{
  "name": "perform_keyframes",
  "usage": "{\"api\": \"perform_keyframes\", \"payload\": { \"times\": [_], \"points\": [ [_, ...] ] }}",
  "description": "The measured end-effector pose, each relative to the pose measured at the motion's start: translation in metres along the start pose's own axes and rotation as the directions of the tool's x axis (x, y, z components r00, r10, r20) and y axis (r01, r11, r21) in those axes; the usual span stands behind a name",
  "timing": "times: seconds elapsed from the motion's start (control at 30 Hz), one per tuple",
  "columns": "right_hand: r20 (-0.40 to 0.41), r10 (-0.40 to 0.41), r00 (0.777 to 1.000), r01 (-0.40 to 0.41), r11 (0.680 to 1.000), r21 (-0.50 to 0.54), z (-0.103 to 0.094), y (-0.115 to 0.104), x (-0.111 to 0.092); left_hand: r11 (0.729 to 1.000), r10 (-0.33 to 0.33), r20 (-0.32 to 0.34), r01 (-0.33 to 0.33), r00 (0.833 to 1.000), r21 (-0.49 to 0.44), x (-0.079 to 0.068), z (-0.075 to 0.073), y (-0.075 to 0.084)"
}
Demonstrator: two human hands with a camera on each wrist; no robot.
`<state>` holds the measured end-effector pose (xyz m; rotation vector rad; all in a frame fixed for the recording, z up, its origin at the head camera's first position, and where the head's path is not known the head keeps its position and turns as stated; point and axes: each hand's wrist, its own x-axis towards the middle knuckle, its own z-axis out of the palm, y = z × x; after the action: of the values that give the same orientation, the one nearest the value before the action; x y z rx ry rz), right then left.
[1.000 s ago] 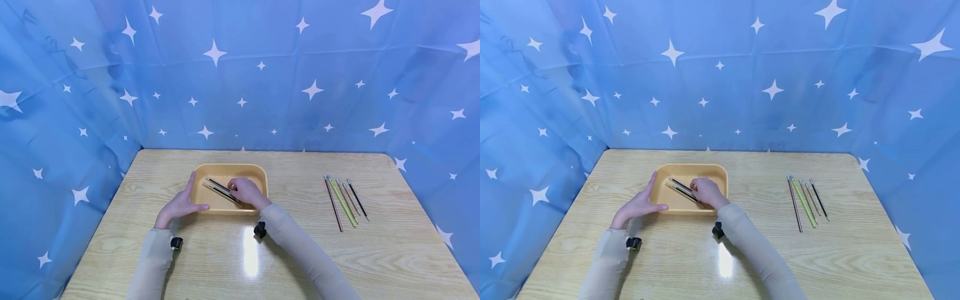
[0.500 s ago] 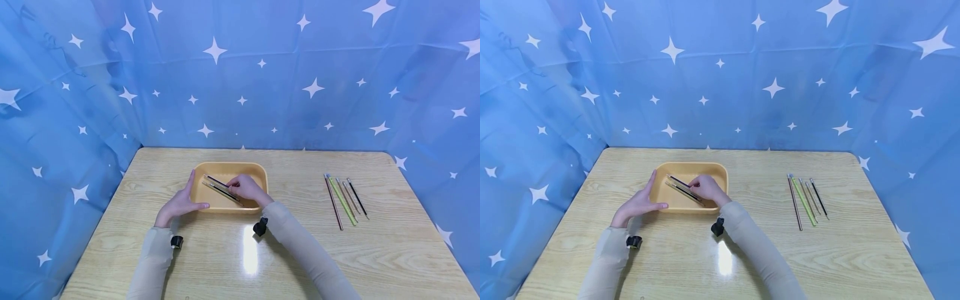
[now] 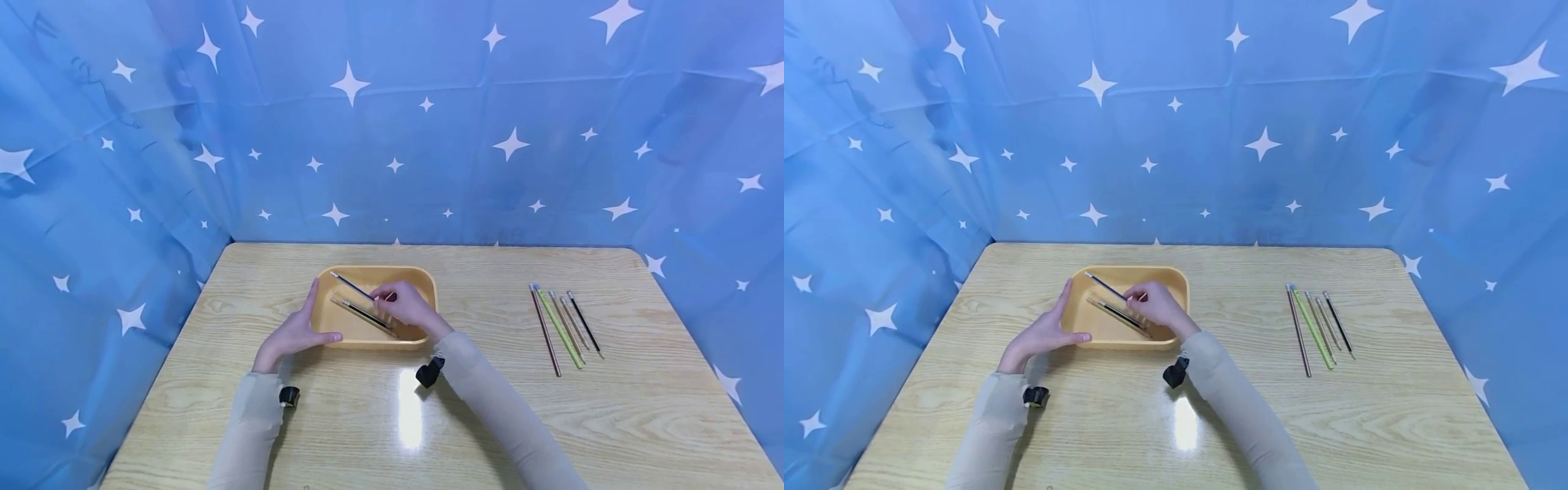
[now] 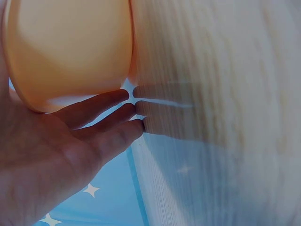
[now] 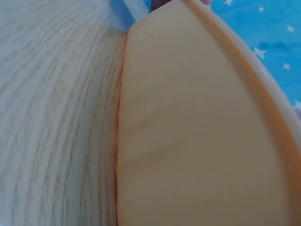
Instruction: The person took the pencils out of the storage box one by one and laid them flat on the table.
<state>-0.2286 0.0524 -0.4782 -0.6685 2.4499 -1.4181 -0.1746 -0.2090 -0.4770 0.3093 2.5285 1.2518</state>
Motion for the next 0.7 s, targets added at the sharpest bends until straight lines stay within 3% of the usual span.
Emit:
{"api": "perform_keyframes", "payload": {
  "times": [0.5, 0.7],
  "points": [
    [-0.043, -0.030, 0.999, 0.034, 0.994, 0.099, -0.017, -0.017, -0.023, 1.000, -0.006, 0.003, 0.006, 1.000, 0.008, -0.002, 0.000, 0.001],
    [-0.090, -0.023, 0.996, 0.030, 0.996, 0.079, -0.028, -0.018, -0.037, 1.000, 0.014, 0.007, -0.014, 1.000, 0.000, -0.001, -0.001, 0.002]
  ]
}}
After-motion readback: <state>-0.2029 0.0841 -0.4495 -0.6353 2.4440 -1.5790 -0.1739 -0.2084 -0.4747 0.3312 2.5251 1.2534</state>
